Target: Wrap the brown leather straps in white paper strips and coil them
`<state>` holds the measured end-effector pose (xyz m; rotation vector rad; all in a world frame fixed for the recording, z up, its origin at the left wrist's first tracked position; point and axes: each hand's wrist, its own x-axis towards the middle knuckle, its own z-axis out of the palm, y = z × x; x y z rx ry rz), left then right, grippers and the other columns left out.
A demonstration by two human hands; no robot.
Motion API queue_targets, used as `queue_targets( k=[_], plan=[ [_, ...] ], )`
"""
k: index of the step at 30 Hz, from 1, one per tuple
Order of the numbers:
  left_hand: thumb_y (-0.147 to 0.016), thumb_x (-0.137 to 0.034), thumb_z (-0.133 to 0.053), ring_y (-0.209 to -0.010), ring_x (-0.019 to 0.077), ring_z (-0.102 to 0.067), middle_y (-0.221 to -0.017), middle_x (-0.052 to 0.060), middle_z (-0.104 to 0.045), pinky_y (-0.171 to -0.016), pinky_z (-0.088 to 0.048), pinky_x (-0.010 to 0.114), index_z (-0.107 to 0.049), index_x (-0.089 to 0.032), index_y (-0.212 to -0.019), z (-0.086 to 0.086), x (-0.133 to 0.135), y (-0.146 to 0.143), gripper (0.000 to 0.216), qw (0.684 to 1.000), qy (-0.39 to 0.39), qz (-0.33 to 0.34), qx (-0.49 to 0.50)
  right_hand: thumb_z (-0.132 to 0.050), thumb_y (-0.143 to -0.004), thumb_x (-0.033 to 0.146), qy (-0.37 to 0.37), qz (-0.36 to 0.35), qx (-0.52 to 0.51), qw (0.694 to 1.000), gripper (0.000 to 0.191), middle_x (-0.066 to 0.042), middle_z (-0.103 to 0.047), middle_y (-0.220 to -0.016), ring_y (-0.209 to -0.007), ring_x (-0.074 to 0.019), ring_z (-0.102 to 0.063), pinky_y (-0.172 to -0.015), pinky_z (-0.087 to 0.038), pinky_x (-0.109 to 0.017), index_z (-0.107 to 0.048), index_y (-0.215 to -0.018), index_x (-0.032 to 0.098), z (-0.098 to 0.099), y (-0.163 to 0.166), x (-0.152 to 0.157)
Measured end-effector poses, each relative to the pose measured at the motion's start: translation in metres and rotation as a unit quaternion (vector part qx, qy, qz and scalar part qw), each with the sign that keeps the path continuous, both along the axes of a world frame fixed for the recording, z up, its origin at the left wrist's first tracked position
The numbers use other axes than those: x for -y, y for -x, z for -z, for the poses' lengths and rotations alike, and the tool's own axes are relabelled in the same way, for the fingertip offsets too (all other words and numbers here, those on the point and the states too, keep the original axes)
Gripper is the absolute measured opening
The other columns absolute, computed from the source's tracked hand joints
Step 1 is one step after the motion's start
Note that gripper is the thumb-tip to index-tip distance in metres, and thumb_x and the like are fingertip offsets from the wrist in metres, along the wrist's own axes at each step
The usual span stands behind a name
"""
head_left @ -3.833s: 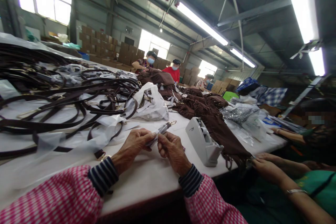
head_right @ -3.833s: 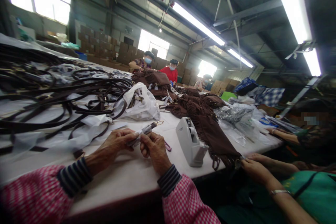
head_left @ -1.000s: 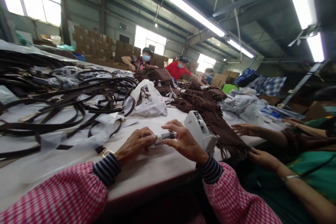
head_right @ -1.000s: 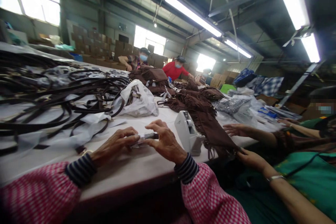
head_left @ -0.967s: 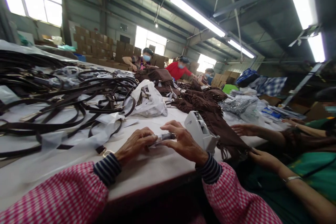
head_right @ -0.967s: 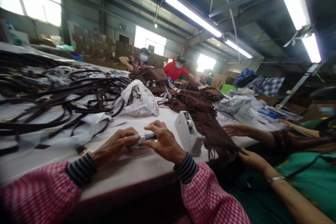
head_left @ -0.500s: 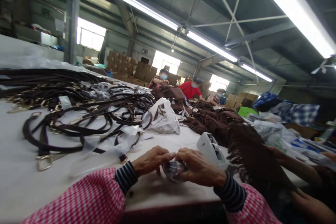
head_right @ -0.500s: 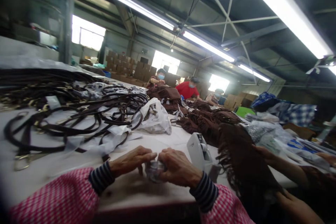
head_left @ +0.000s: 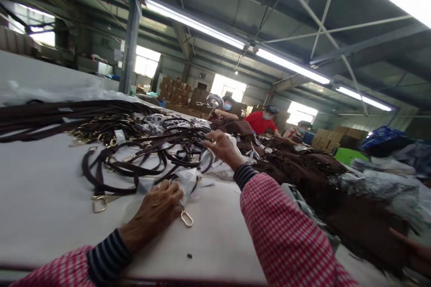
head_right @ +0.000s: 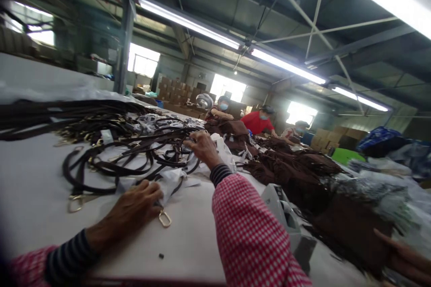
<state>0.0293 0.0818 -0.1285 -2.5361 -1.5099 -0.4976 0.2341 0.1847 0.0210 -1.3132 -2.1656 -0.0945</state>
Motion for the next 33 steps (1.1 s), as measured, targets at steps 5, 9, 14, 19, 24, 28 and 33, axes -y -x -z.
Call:
queue_targets(
  k=[5, 9, 14, 19, 24, 28, 33],
  plan=[
    [-0.097, -0.015, -0.058, -0.111, 0.0299, -0.055, -0.118, 0.008, -0.069, -0.092, -0.051, 0.043, -0.073, -0.023, -0.1, 0.015, -0.006, -0.003, 0.018, 0.998, 0.01, 0.051, 0.035, -0.061, -0.095, 0.027, 0.061, 0.013, 0.074, 0.995, 0.022, -0.011, -0.073, -0.115, -0.109, -0.0253, -0.062, -0.089, -0.044, -0.034, -0.079, -0.106, 0.019, 0.08, 0.04, -0.011],
    [-0.097, -0.015, -0.058, -0.116, 0.0313, -0.053, -0.123, 0.01, -0.067, -0.095, -0.052, 0.044, -0.073, -0.023, -0.1, 0.016, -0.006, -0.004, 0.017, 0.995, 0.023, 0.072, 0.062, -0.061, -0.089, 0.016, 0.074, 0.03, 0.116, 0.99, 0.03, -0.012, -0.071, -0.119, -0.119, -0.0299, -0.056, -0.092, -0.041, -0.039, -0.074, -0.116, 0.019, 0.104, 0.052, -0.027],
    [-0.095, -0.015, -0.061, -0.113, 0.031, -0.055, -0.12, 0.01, -0.069, -0.093, -0.053, 0.045, -0.073, -0.022, -0.099, 0.014, -0.009, -0.004, 0.014, 0.995, 0.045, 0.062, 0.069, -0.061, -0.09, 0.019, 0.077, 0.028, 0.136, 0.987, 0.014, -0.012, -0.072, -0.107, -0.114, -0.0301, -0.057, -0.092, -0.039, -0.04, -0.074, -0.096, 0.016, 0.104, 0.059, -0.033],
    [-0.097, -0.02, -0.061, -0.113, 0.0304, -0.056, -0.12, 0.009, -0.07, -0.093, -0.053, 0.043, -0.073, -0.022, -0.1, 0.016, -0.011, -0.002, 0.013, 0.994, 0.03, 0.068, 0.075, -0.052, -0.1, 0.028, 0.05, 0.012, 0.094, 0.994, 0.021, -0.011, -0.072, -0.106, -0.1, -0.0227, -0.061, -0.083, -0.041, -0.032, -0.068, -0.103, 0.015, 0.057, 0.041, -0.02],
    [-0.101, -0.017, -0.053, -0.108, 0.027, -0.06, -0.113, 0.008, -0.072, -0.093, -0.053, 0.039, -0.072, -0.02, -0.108, 0.015, -0.011, 0.001, 0.021, 0.994, 0.011, 0.038, 0.105, -0.045, -0.104, 0.027, 0.077, -0.01, 0.079, 0.994, 0.023, -0.004, -0.072, -0.092, -0.08, -0.0156, -0.065, -0.072, -0.041, -0.025, -0.065, -0.105, 0.016, 0.017, -0.008, 0.006],
    [-0.103, -0.021, -0.049, -0.108, 0.0268, -0.062, -0.112, 0.009, -0.072, -0.089, -0.053, 0.037, -0.073, -0.02, -0.102, 0.013, -0.007, 0.003, 0.024, 0.989, -0.019, 0.035, 0.142, -0.059, -0.096, 0.025, 0.097, 0.033, 0.099, 0.99, 0.013, -0.008, -0.072, -0.089, -0.086, -0.0218, -0.066, -0.075, -0.04, -0.03, -0.069, -0.095, 0.017, 0.039, -0.045, 0.034],
    [-0.101, -0.032, -0.05, -0.103, 0.0261, -0.066, -0.107, 0.008, -0.075, -0.089, -0.051, 0.036, -0.073, -0.022, -0.097, -0.008, 0.003, 0.015, 0.026, 0.961, -0.021, 0.048, 0.27, -0.066, -0.085, 0.012, 0.125, 0.059, 0.089, 0.986, 0.016, -0.011, -0.073, -0.102, -0.103, -0.0273, -0.065, -0.088, -0.043, -0.036, -0.072, -0.099, 0.017, 0.092, -0.064, 0.076]
  ],
)
